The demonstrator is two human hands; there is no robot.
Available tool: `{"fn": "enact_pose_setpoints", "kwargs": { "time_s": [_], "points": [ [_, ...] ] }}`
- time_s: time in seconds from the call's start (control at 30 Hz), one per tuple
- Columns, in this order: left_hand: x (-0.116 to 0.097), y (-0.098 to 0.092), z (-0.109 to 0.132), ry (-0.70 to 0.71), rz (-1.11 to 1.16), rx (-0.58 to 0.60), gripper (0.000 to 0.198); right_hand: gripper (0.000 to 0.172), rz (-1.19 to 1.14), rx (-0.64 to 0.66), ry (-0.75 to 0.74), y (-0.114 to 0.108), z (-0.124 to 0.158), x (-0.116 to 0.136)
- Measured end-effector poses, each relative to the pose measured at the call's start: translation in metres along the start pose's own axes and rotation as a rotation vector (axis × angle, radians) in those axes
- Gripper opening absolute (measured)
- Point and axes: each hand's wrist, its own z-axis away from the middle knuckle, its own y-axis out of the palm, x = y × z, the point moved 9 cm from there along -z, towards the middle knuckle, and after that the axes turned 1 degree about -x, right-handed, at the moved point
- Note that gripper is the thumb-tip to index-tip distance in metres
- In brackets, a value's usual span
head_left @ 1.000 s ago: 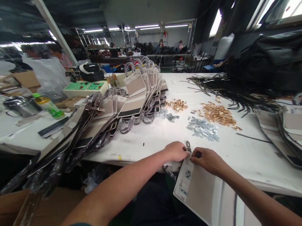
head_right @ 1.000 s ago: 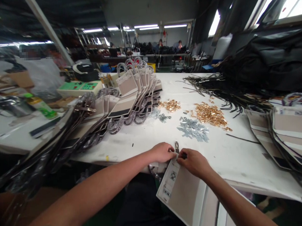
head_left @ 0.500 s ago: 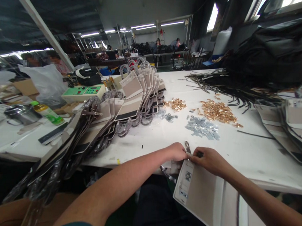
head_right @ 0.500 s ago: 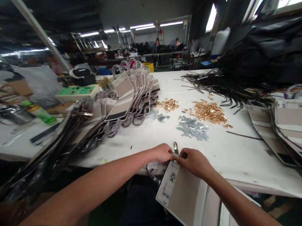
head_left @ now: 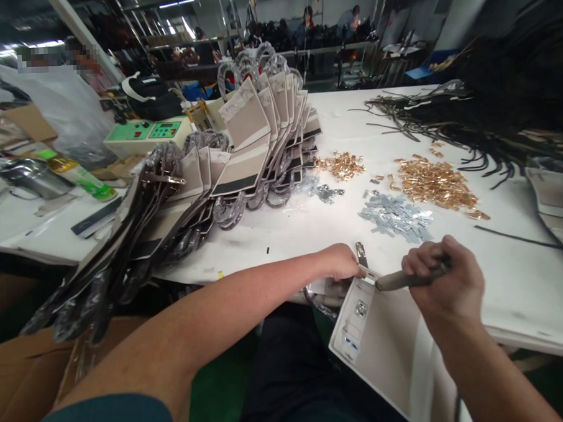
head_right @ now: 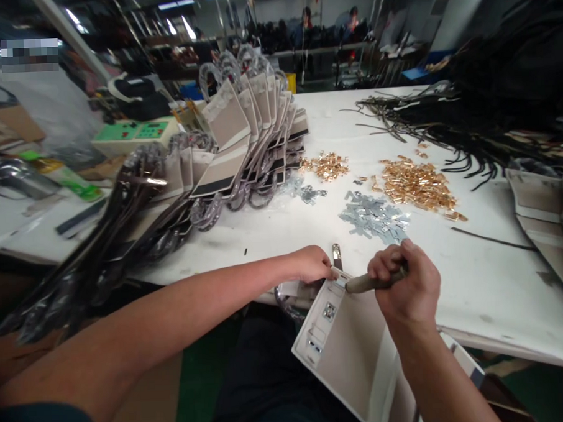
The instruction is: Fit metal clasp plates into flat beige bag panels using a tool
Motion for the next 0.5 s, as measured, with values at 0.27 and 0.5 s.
{"fn": "enact_pose_setpoints", "kwargs": {
  "time_s": [0.27,0.5],
  "points": [
    [0.000,-0.003,-0.003,0.053,-0.039,-0.027,0.037,0.022,-0.043,-0.078,-0.067,-0.024,0.000,-0.005],
    [-0.003,-0.002,-0.004,0.095,0.067,-0.050,0.040,0.035,0.311,0.230,-0.178,0.039,0.016,-0.009]
  ]
}}
